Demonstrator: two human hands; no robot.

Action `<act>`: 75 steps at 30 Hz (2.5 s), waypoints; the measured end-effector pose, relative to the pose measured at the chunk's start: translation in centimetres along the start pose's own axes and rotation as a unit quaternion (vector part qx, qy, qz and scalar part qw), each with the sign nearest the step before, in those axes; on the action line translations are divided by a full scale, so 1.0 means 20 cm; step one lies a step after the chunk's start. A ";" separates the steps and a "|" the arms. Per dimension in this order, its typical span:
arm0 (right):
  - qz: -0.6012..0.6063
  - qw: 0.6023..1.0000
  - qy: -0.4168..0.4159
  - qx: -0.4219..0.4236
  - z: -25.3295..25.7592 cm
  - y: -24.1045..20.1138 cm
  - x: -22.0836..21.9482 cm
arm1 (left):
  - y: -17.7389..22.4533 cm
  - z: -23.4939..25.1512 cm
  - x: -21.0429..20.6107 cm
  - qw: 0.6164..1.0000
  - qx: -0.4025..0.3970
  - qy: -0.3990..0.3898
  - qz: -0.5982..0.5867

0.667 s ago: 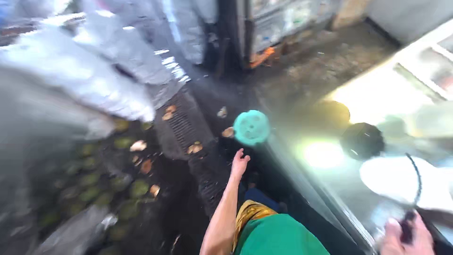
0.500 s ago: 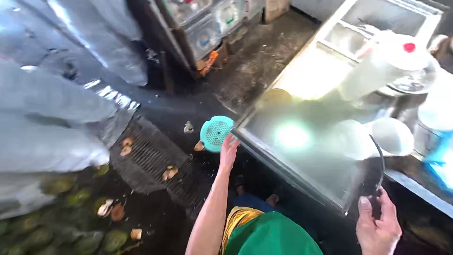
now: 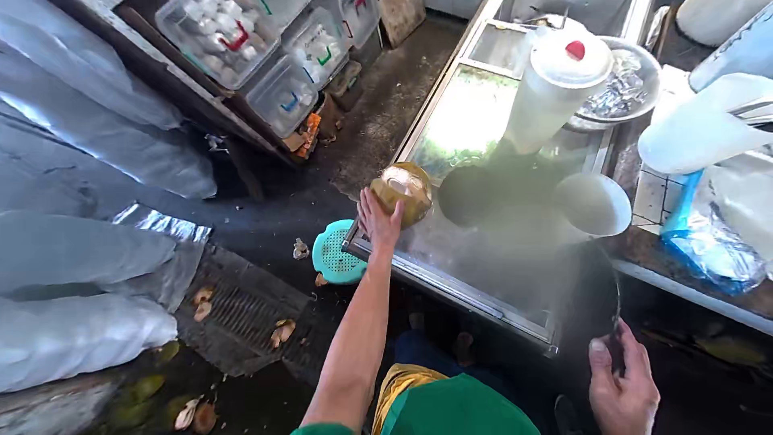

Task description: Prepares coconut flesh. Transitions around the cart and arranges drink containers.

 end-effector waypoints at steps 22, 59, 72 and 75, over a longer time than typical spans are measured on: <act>-0.088 0.970 -0.216 0.060 0.02 -0.72 -0.71 | -0.44 -0.04 0.23 0.927 0.109 -0.154 -0.325; -0.376 0.854 -0.350 0.085 0.24 -0.98 -0.48 | -0.03 -0.08 0.14 0.940 -0.053 -0.320 -0.106; -0.344 0.890 -0.234 0.187 0.28 -1.07 -0.96 | -0.01 0.23 -0.01 0.835 0.168 -0.489 -0.189; -0.356 0.883 -0.259 0.166 0.34 -1.09 -1.03 | 0.02 0.28 -0.03 0.813 0.220 -0.517 -0.155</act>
Point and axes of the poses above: each hand's wrist, its own z-axis towards the middle knuckle, its own x-axis out of the back of the hand, y = z × x, the point moved 5 cm from there along z, towards the middle knuckle, and after that the axes turned 14 degrees about -z, right-handed, at the moved point
